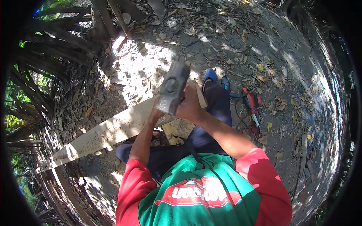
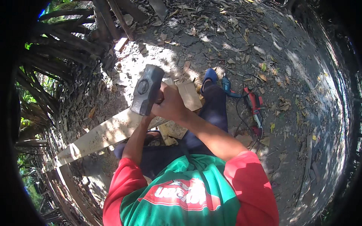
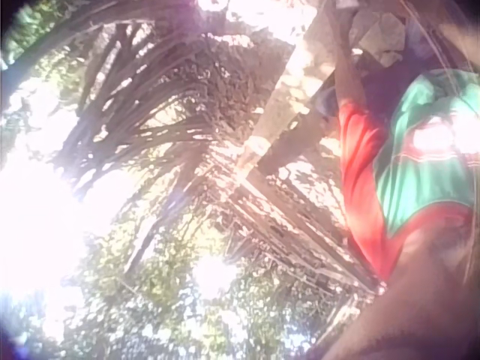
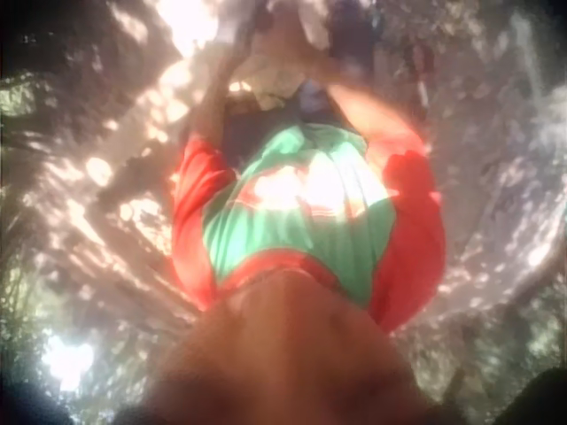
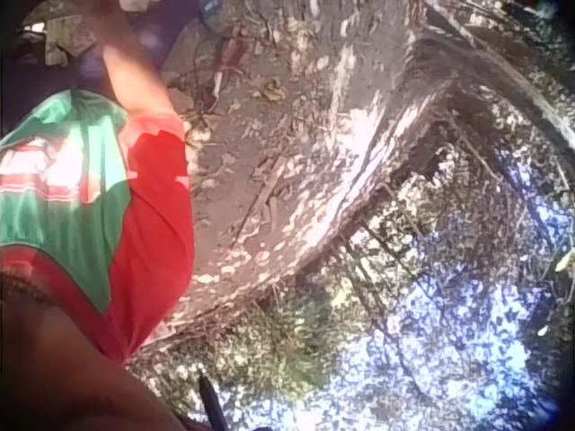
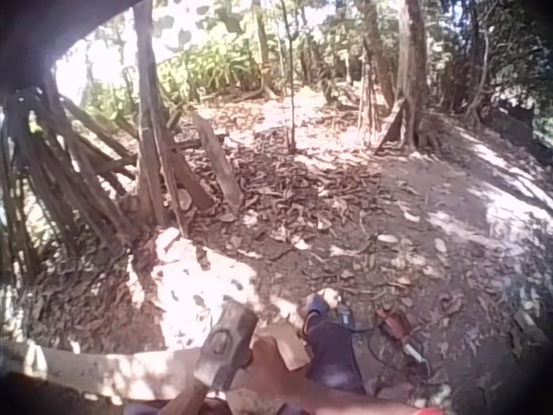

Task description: The person sits on the ground and uses a hammer to strike a chisel while carving a rectangular hole in a long wooden board.

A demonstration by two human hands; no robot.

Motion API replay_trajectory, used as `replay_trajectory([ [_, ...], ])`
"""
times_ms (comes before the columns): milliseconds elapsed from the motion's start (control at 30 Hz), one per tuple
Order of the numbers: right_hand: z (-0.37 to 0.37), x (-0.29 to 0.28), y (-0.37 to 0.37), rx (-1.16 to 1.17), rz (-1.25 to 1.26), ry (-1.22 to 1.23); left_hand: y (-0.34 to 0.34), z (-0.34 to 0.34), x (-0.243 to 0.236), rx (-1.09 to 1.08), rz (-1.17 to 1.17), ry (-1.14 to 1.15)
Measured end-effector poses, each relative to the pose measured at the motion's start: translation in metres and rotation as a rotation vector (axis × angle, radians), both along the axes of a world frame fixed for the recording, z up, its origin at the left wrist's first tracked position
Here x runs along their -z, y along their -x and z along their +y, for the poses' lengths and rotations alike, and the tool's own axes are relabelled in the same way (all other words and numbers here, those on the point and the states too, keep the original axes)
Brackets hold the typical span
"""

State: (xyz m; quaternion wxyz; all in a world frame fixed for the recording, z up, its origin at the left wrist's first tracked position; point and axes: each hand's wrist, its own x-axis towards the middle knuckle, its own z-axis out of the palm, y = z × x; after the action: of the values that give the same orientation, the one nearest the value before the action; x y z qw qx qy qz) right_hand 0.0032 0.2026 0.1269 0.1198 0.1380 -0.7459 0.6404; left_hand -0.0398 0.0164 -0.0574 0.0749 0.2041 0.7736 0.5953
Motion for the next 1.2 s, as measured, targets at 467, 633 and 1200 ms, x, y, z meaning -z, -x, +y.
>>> replay_trajectory([
  [467, 0.076, -0.231, 0.011, -0.009, 0.261, 0.274, 0.001, 0.0, -0.015, -0.001, -0.129, 0.081],
  [633, 0.06, -0.224, 0.016, -0.34, 0.529, 0.598, 0.004, 0.003, -0.01, -0.013, -0.181, 0.042],
  [1200, 0.153, 0.11, -0.112, 0.203, -1.16, -0.261, 0.009, 0.014, -0.02, -0.048, -0.424, 0.117],
])
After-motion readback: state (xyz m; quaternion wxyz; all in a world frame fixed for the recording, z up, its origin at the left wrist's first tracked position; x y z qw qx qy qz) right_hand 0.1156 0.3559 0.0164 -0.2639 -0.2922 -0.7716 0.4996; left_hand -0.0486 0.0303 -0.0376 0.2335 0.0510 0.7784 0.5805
